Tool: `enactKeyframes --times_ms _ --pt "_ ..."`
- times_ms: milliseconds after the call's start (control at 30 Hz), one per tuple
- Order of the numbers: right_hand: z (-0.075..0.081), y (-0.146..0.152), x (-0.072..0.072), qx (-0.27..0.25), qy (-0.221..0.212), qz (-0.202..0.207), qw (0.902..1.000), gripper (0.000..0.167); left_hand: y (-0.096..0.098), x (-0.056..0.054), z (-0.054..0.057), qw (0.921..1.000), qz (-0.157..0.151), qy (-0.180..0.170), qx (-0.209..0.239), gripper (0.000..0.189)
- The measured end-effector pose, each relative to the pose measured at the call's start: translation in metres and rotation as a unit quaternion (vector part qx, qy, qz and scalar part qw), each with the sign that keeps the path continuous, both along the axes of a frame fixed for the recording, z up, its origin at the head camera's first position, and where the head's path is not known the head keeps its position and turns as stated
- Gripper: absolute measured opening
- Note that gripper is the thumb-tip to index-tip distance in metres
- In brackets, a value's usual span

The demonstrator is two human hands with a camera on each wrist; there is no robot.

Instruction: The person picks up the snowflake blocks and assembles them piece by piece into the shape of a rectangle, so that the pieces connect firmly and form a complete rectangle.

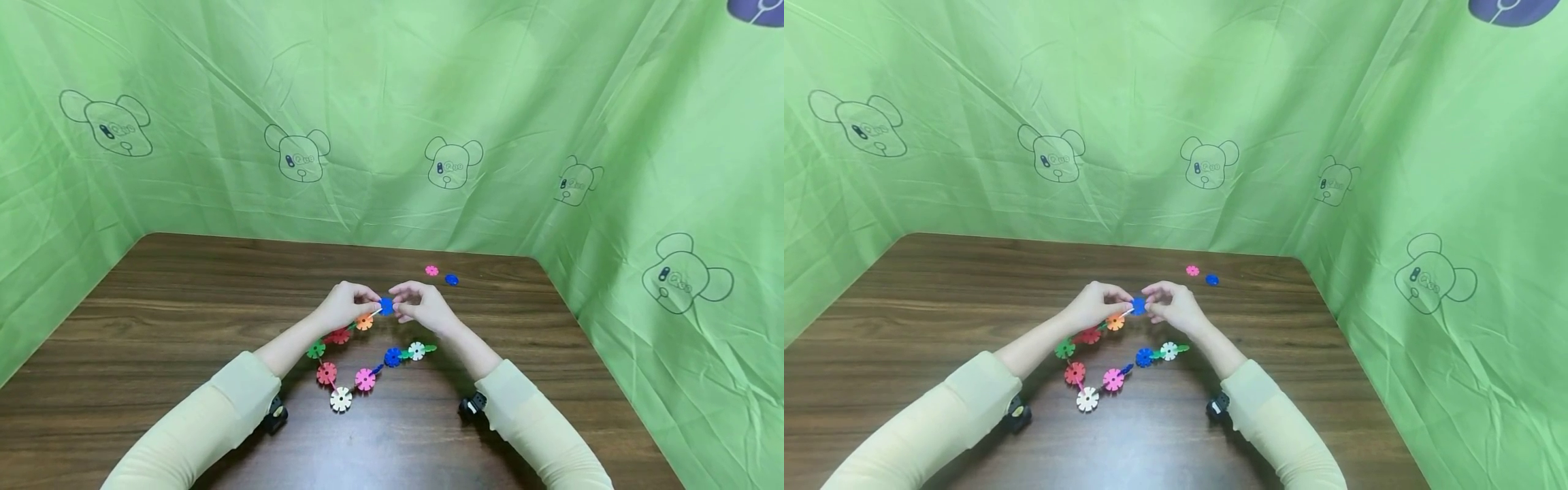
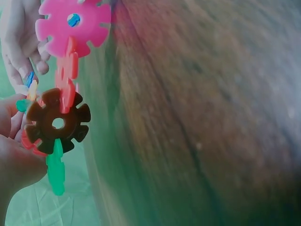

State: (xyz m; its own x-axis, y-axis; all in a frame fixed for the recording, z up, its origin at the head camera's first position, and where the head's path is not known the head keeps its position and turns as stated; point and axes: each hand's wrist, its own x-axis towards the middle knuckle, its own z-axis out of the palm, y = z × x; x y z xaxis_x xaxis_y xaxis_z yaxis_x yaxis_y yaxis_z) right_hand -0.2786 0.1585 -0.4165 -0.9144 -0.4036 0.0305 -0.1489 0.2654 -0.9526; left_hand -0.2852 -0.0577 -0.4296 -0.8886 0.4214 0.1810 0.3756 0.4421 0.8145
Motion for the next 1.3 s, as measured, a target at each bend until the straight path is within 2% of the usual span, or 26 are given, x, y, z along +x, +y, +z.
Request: enactKeyframes --times_ms 100,267,433,533,667,900,1067,1300 --pt "0.004 0.010 -0.004 0.087 0.076 -0.008 0.9933 0.029 -0.001 0.001 0.000 1.0000 0.002 -0.006 -0.003 0.013" --pt "0.007 0.031 -0.016 0.194 0.180 -0.019 0.9641 0.028 -0.004 0.002 0.000 0.9998 0.003 -0.017 -0.005 0.013" --pt "0.002 0.053 -0.034 0.233 0.236 -0.026 0.9430 0.031 -0.006 0.003 0.000 0.9998 0.004 -0.019 -0.004 0.013" --pt "-0.002 0.067 -0.046 0.252 0.250 -0.030 0.9342 0.032 -0.006 0.004 -0.001 0.9997 0.007 -0.022 0.003 0.013" --pt "-0.006 0.086 -0.062 0.287 0.253 -0.037 0.9229 0.035 -0.007 0.005 -0.001 0.9995 0.011 -0.027 0.013 0.014" --pt "-0.009 0.115 -0.082 0.324 0.215 -0.054 0.9196 0.043 -0.010 0.005 -0.003 0.9993 0.015 -0.032 0.013 0.014" --pt "-0.016 0.126 -0.089 0.364 0.159 -0.065 0.9156 0.048 -0.011 0.005 -0.004 0.9992 0.012 -0.036 0.014 0.014" --pt "-0.024 0.127 -0.093 0.416 0.122 -0.059 0.8993 0.050 -0.013 0.003 -0.006 0.9990 0.006 -0.038 0.023 0.014"
